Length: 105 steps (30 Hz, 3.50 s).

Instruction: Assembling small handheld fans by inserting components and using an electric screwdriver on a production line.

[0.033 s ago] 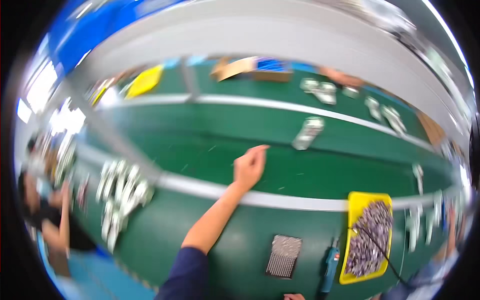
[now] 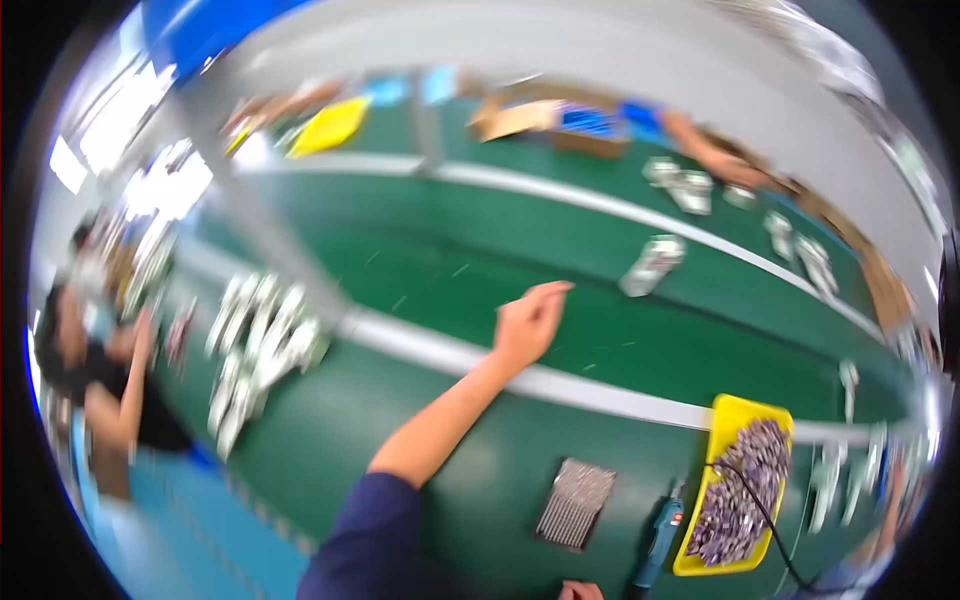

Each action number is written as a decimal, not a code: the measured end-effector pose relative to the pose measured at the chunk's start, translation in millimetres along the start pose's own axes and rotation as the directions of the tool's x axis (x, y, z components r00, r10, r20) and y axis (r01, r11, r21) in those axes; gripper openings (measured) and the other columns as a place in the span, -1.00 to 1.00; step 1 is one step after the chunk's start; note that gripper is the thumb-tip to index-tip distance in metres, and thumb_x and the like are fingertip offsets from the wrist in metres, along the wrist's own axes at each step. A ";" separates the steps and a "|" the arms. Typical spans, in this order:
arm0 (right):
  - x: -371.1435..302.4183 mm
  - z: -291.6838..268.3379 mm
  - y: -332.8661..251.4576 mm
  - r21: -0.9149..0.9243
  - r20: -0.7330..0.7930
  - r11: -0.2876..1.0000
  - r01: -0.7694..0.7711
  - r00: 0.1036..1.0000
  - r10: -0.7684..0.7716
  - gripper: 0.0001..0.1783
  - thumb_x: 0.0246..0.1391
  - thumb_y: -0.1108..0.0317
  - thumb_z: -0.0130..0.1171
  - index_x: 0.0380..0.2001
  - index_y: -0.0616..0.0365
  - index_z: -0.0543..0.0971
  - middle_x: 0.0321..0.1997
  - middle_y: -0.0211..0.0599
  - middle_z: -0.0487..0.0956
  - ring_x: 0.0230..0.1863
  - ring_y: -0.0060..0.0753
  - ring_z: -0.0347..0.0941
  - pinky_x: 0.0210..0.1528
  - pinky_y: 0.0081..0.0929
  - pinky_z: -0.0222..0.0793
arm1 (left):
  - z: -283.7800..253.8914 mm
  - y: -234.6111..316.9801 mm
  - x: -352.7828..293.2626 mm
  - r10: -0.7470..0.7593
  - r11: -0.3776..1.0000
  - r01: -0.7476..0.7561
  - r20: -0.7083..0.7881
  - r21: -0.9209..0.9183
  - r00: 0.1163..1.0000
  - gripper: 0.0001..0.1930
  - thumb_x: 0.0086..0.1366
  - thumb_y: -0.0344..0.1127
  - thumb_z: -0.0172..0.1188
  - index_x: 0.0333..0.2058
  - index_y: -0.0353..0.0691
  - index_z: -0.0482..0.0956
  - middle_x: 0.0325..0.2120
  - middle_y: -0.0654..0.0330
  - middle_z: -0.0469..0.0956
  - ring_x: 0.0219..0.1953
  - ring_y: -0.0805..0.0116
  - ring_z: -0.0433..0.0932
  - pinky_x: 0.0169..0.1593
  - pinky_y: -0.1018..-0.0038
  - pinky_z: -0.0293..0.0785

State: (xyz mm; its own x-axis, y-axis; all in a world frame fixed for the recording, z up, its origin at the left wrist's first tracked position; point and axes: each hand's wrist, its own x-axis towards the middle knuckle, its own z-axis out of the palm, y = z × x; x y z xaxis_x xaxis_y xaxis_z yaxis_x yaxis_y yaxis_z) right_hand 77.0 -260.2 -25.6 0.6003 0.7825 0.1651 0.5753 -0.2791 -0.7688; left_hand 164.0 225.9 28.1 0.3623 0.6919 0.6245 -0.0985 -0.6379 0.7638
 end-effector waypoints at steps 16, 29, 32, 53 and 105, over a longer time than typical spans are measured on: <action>25.6 -9.6 -40.6 0.019 -0.046 0.998 -0.057 0.997 0.058 -0.67 0.42 0.19 0.14 -0.17 0.26 0.69 -0.24 -0.07 0.67 -0.31 -0.07 0.57 -0.20 -0.20 0.52 | -415.4 62.2 -187.1 0.117 0.445 0.293 -0.379 0.846 0.918 -0.49 0.13 -0.28 0.44 0.05 -0.28 0.53 0.10 -0.04 0.50 0.18 0.01 0.43 0.30 0.17 0.30; 24.6 3.4 -37.2 0.093 -0.228 0.992 -0.089 0.968 0.108 -0.96 0.16 0.50 0.30 -0.32 0.18 0.69 -0.51 -0.34 0.54 -0.66 -0.60 0.42 -0.58 -0.61 0.30 | -567.6 4.3 -191.3 -0.464 0.540 0.312 -0.032 0.782 0.885 0.33 -0.04 0.15 0.57 0.52 -0.30 -0.09 0.47 -0.21 0.08 0.49 -0.18 0.10 0.51 0.09 0.03; 22.3 6.1 -42.2 0.037 -0.238 0.994 -0.104 0.965 0.110 -0.95 0.13 0.49 0.31 -0.32 0.15 0.68 -0.48 -0.33 0.59 -0.65 -0.50 0.51 -0.58 -0.54 0.39 | -568.2 6.1 -190.3 -0.442 0.638 0.383 -0.090 0.668 0.892 0.06 0.09 -0.05 0.51 0.46 -0.26 0.10 0.39 -0.14 0.22 0.42 -0.15 0.19 0.47 0.09 0.07; 30.5 8.5 -47.7 -0.063 -0.243 0.991 -0.115 0.965 0.096 -0.96 0.09 0.51 0.32 -0.36 0.14 0.68 -0.52 -0.35 0.58 -0.68 -0.48 0.50 -0.60 -0.52 0.39 | -571.5 -6.3 -186.1 -0.277 0.659 0.245 -0.074 0.711 0.958 -0.80 0.32 -0.47 0.32 -0.35 -0.29 0.42 -0.57 0.27 0.41 -0.53 0.52 0.33 -0.43 0.49 0.30; 103.3 85.9 -121.9 -0.040 0.076 0.996 -0.081 0.994 0.084 -0.25 0.10 0.17 0.41 0.31 0.12 0.36 0.02 -0.18 0.65 -0.49 -0.24 0.60 -0.36 -0.23 0.54 | -176.3 116.5 -197.4 -0.242 0.897 0.069 0.357 0.436 0.902 -0.51 0.35 -0.40 0.24 0.26 -0.18 0.49 0.35 -0.07 0.34 0.34 -0.09 0.35 0.39 0.17 0.21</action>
State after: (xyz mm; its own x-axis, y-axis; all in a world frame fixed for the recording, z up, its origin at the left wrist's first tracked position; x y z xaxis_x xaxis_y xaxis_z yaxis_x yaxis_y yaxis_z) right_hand 21.1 -97.6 32.1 0.6022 0.7966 0.0525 0.5468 -0.3637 -0.7541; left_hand -82.4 74.6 22.5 0.6813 0.6582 0.3203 0.3403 -0.6722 0.6575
